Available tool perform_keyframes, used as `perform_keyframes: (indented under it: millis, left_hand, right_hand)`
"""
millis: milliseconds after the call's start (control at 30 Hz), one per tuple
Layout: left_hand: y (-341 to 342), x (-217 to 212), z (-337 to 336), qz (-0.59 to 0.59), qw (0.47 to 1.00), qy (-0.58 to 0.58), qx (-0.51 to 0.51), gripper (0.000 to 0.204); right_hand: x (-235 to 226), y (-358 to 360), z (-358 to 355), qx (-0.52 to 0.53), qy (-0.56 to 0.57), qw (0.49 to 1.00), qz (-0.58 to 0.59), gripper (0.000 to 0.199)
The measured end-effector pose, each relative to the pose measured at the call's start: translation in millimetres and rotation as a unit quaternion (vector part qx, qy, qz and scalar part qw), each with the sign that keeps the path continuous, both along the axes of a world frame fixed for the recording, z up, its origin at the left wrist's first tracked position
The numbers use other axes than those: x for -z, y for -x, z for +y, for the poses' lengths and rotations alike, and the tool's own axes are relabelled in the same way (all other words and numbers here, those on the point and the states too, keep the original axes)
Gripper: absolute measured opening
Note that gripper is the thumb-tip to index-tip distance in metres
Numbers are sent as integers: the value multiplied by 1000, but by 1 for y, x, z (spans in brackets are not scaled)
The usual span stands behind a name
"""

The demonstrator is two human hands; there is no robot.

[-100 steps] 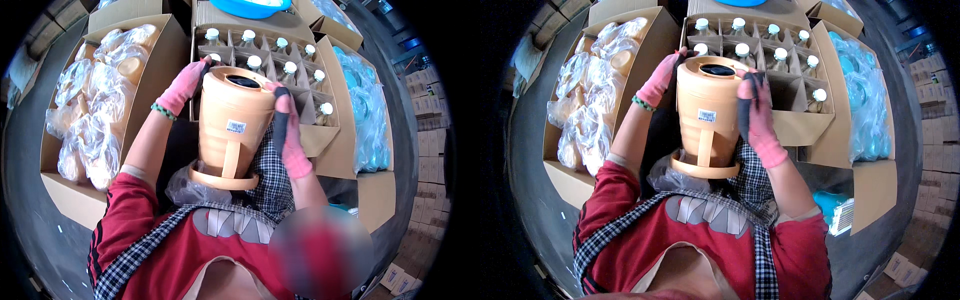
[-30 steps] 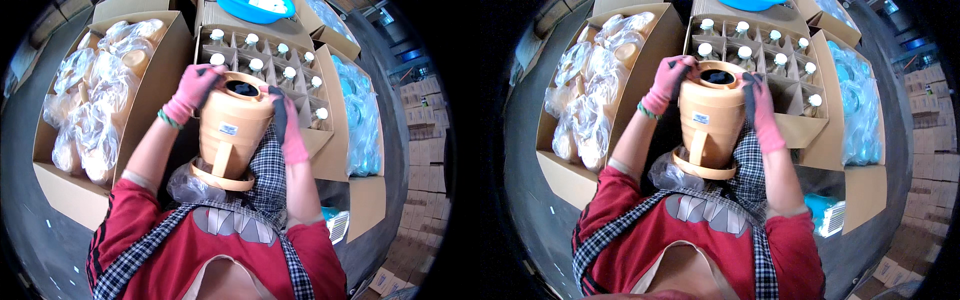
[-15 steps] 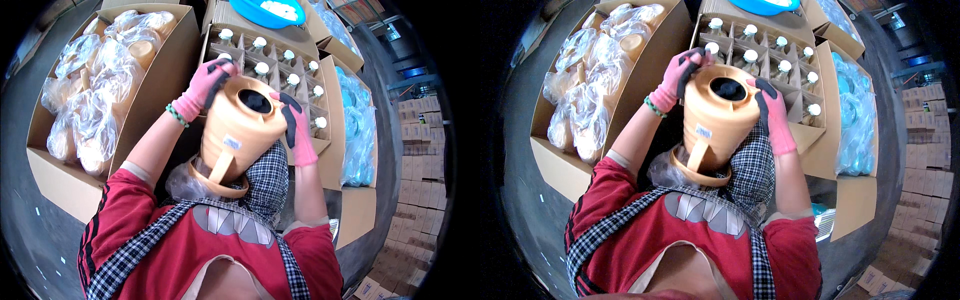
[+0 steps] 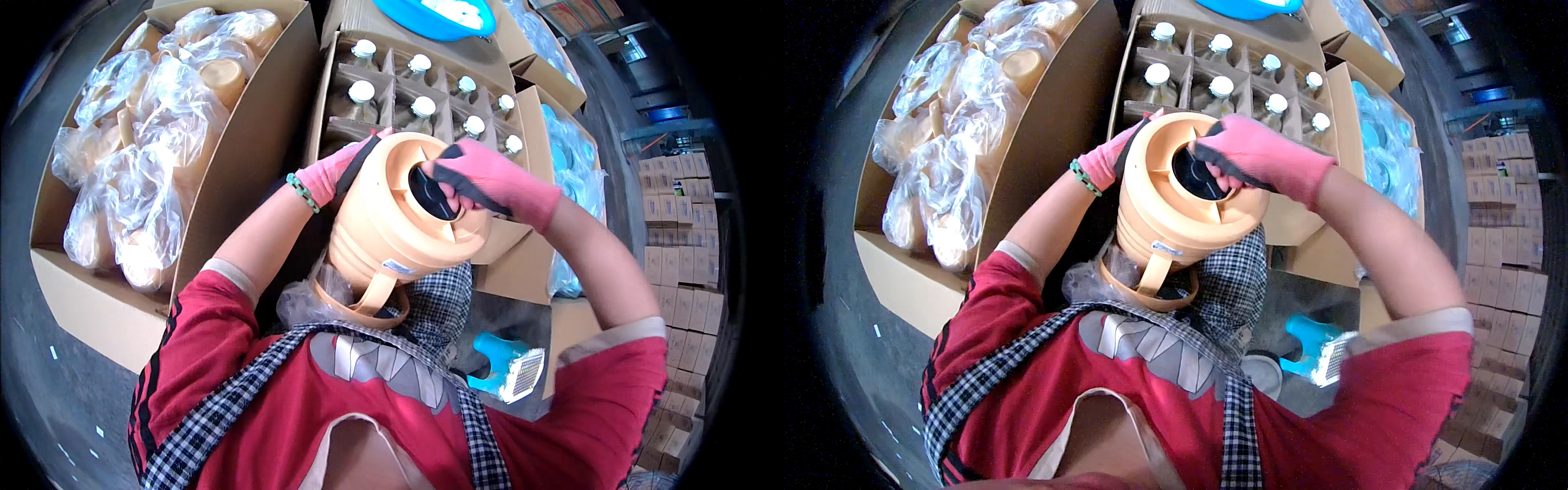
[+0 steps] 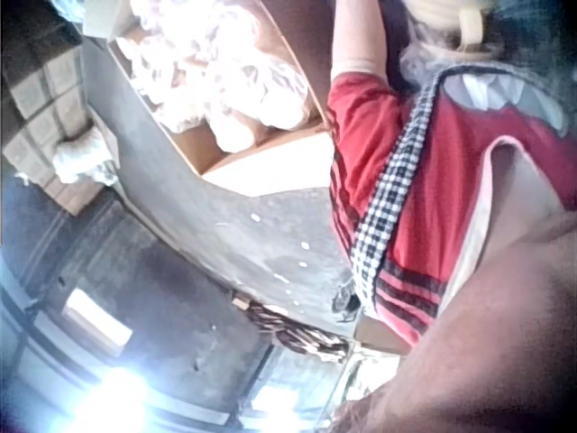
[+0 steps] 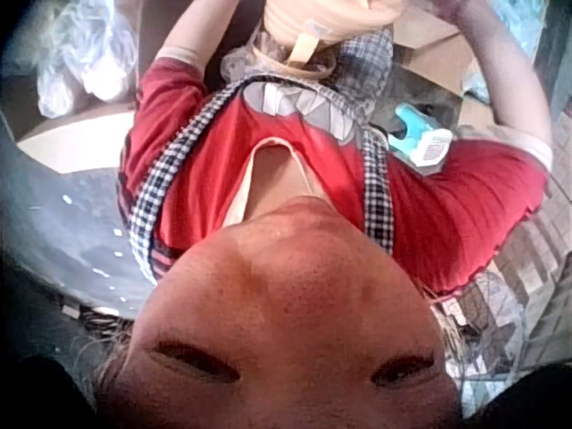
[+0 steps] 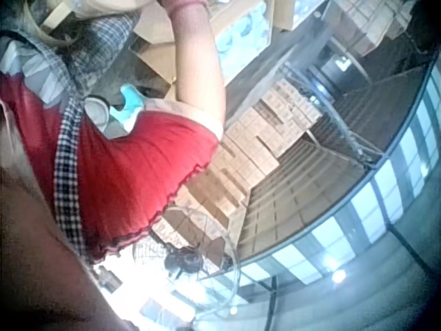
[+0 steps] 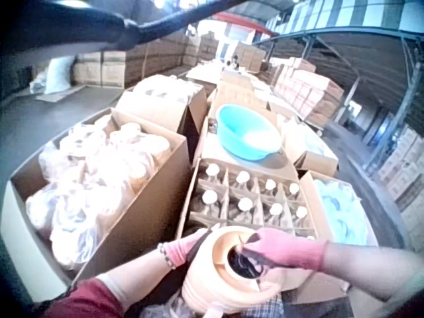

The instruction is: The person sits on the floor in a warehouse and assembles electric kettles. They remove kettles from plastic bags, insert stainless steel inner pots, and secure the lids. The person handles both beige and teal kettles, placing the assembled units back into boxes.

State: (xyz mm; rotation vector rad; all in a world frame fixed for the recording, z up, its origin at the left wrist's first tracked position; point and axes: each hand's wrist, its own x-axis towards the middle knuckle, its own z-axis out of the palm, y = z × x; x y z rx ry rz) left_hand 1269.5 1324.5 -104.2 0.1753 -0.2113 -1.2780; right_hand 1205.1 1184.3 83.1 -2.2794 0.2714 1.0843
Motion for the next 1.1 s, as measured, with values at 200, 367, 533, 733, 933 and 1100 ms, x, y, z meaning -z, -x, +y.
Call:
perform_keyframes:
  millis: [200,367,533,733,933,1100]
  left_hand:
    - [-2,-1,10,-27,999,-31,-30,42]
    - [-6,2,4,31,999,-3,17,43]
    - [-7,0,8,-48,998,-14,-27,43]
    - [-6,5,3,-83,995,-35,-52,42]
    - [-8,5,-2,-34,999,4,-6,40]
    - [-9,1,2,-30,999,-14,-30,40]
  right_hand:
    - [-11,3,-6,-652,98,604,-448,9]
    - [9,7,24,-346,252,870,-245,14]
    - [-4,5,10,-130,37,979,-155,15]
    - [-16,-9,-1,-758,124,517,-376,11]
    - [-4,-6,-4,-662,157,663,-313,16]
    - [23,6,10,-391,182,842,-323,24]
